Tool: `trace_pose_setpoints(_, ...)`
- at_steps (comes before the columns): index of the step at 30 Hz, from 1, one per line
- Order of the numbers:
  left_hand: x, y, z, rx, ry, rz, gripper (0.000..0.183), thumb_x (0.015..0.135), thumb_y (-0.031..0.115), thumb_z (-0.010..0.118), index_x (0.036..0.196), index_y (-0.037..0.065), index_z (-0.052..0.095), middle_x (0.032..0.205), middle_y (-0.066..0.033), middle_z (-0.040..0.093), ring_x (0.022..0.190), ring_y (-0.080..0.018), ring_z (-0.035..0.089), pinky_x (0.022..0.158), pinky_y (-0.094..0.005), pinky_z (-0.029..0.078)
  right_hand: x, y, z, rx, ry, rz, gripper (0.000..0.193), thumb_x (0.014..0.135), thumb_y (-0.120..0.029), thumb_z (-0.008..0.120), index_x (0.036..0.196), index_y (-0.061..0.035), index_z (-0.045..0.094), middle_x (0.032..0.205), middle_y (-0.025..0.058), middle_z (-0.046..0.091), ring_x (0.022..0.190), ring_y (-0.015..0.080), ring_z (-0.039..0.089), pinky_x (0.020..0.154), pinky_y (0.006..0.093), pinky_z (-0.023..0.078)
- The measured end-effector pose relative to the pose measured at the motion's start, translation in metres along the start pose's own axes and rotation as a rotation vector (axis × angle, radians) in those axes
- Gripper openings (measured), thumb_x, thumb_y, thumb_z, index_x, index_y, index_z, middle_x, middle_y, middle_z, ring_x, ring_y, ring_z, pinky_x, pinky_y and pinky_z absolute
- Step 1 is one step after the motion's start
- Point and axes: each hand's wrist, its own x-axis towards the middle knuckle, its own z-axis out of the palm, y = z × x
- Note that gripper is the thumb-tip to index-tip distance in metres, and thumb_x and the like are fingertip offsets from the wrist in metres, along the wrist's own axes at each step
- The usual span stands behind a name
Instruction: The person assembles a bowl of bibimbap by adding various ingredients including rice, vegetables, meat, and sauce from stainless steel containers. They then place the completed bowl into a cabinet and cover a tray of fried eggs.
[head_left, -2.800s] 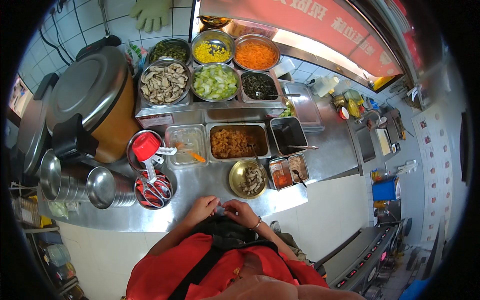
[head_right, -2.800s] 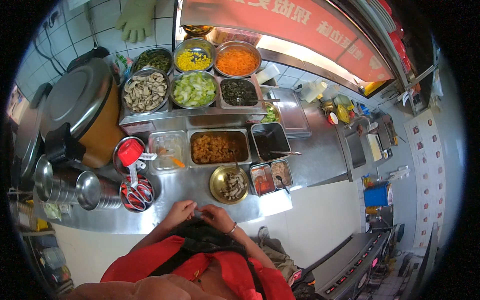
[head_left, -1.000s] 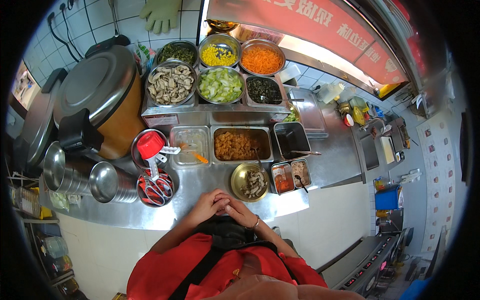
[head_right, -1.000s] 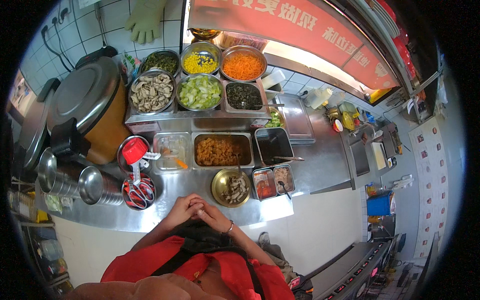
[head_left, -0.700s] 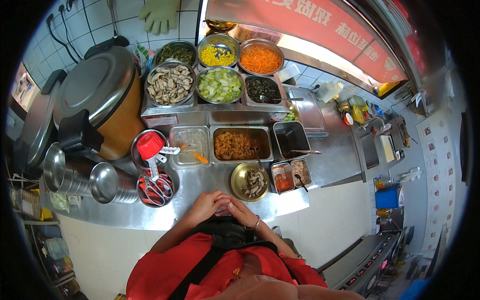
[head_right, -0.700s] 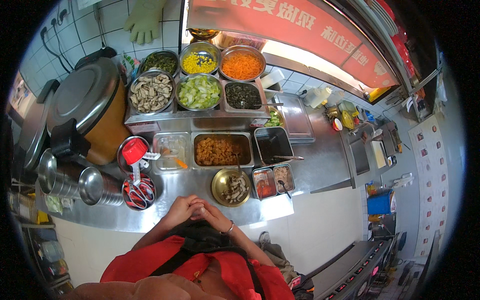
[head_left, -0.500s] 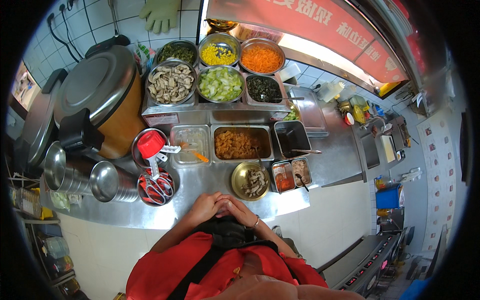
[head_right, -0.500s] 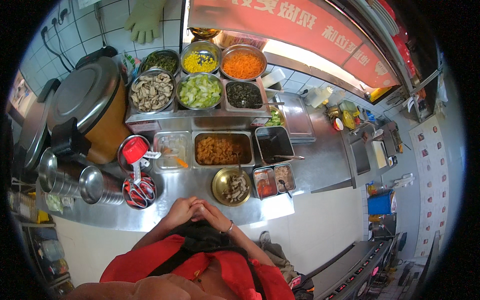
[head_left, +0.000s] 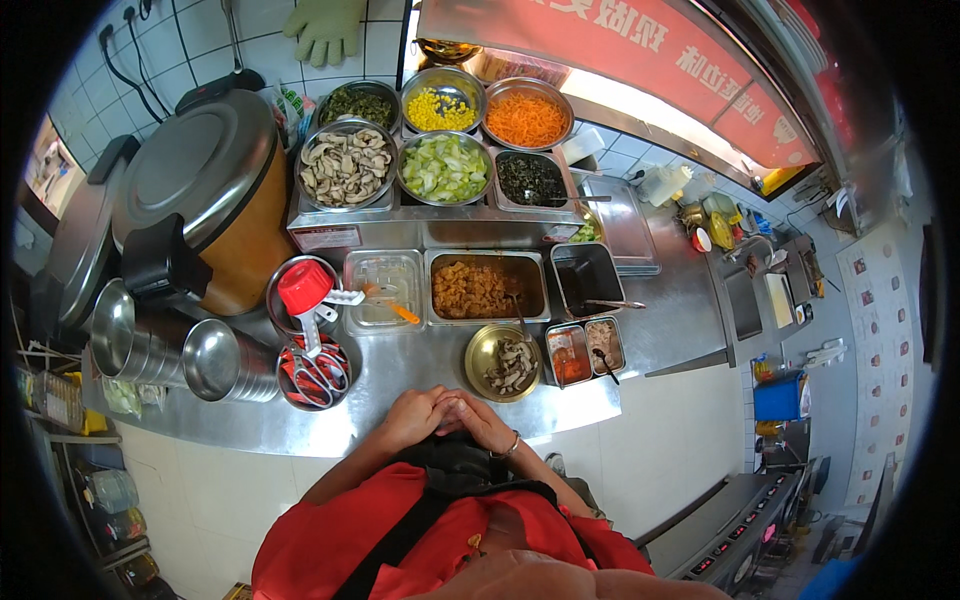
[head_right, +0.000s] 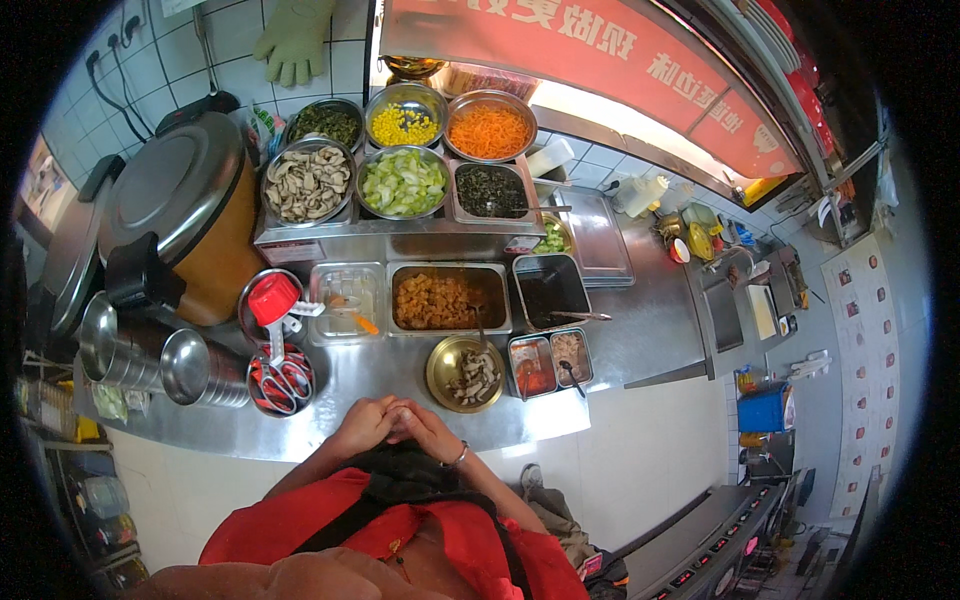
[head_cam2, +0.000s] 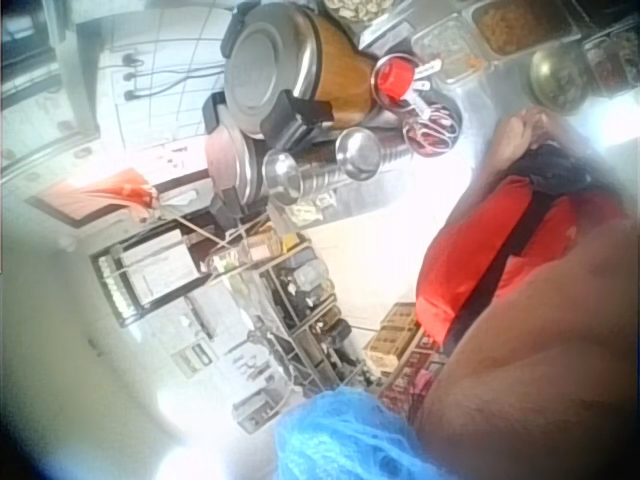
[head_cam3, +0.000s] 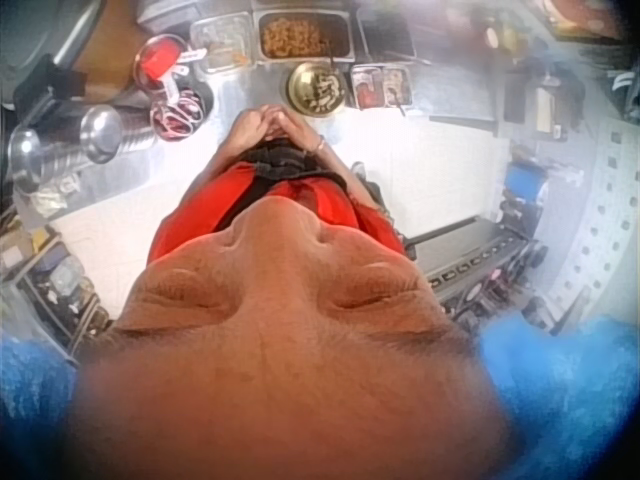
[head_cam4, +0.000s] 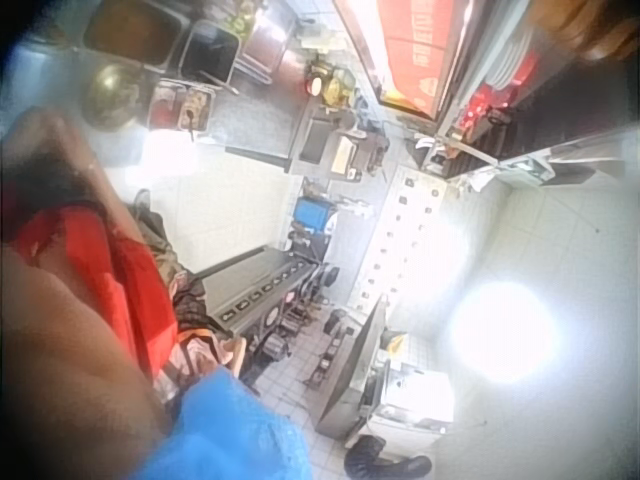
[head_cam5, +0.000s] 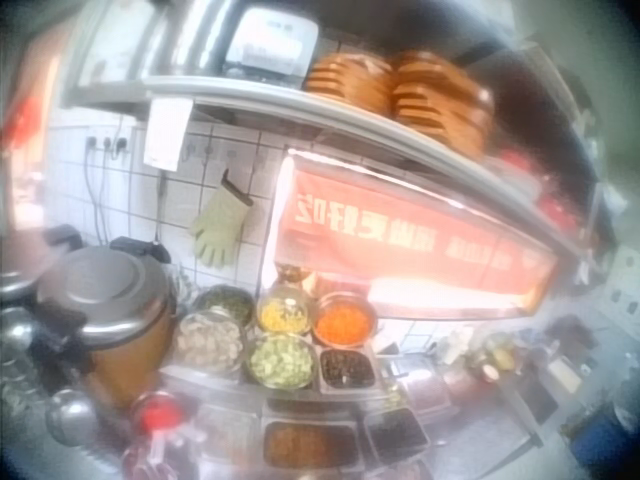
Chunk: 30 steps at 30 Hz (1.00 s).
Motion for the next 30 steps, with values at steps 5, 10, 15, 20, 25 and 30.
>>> trace_pose_setpoints(5,-0.001,0.001,0.000,-0.001,0.001,0.015,0.025,0.089,0.026,0.049,0.090,0.003,0.056,0.075,-0.0229,0.059,0.074,-0.0427,0.057,0.062,-0.0446,0.045,-0.001,-0.001,0.002,-0.009,0.018,-0.013,0.040,0.099,-0.033,0.034,0.120,-0.0004,0.043,0.107,0.0083,0.053,0.093,0.0157,0.058,0.082,0.0283,0.050)
trace_pose_setpoints(10,-0.002,0.004,-0.002,-0.013,-0.006,0.010,0.025,0.089,0.026,0.048,0.090,0.003,0.056,0.076,-0.0233,0.058,0.075,-0.0430,0.057,0.062,-0.0451,0.045,0.000,0.001,0.002,-0.028,0.029,-0.022,0.038,0.099,-0.031,0.035,0.121,-0.0005,0.042,0.110,0.0087,0.051,0.094,0.0165,0.058,0.083,0.0286,0.049)
trace_pose_setpoints(15,-0.004,-0.003,0.000,-0.044,0.007,0.012,0.024,0.090,0.024,0.048,0.095,0.003,0.057,0.076,-0.0223,0.059,0.075,-0.0405,0.059,0.064,-0.0415,0.046,0.004,-0.001,0.002,-0.124,0.020,-0.008,0.035,0.099,-0.028,0.037,0.119,-0.0004,0.044,0.108,0.0080,0.052,0.094,0.0151,0.058,0.083,0.0279,0.049)
trace_pose_setpoints(20,-0.010,-0.028,0.010,-0.235,0.104,0.040,0.020,0.089,0.021,0.049,0.094,0.002,0.055,0.073,-0.0198,0.060,0.070,-0.0376,0.060,0.062,-0.0411,0.047,0.019,-0.011,0.006,-0.463,-0.039,-0.036,0.028,0.097,-0.022,0.041,0.116,-0.0016,0.048,0.092,0.0057,0.057,0.084,0.0119,0.059,0.075,0.0264,0.050)
trace_pose_setpoints(25,-0.017,-0.030,0.005,-0.444,0.152,-0.032,0.020,0.091,0.020,0.048,0.095,0.002,0.055,0.068,-0.0128,0.061,0.063,-0.0225,0.061,0.059,-0.0324,0.047,0.047,-0.034,0.009,-0.956,0.051,-0.324,0.017,0.089,-0.016,0.055,0.101,-0.0031,0.056,0.081,0.0093,0.060,0.072,0.0203,0.062,0.065,0.0292,0.049)
trace_pose_setpoints(30,-0.031,-0.056,0.014,-0.409,0.084,-0.190,0.022,0.091,0.022,0.051,0.094,0.002,0.057,0.064,-0.0091,0.060,0.058,-0.0139,0.060,0.056,-0.0276,0.046,0.115,-0.119,0.009,-1.210,0.193,-0.639,0.014,0.077,-0.007,0.065,0.091,-0.0059,0.061,0.077,0.0105,0.058,0.065,0.0250,0.058,0.057,0.0323,0.047)
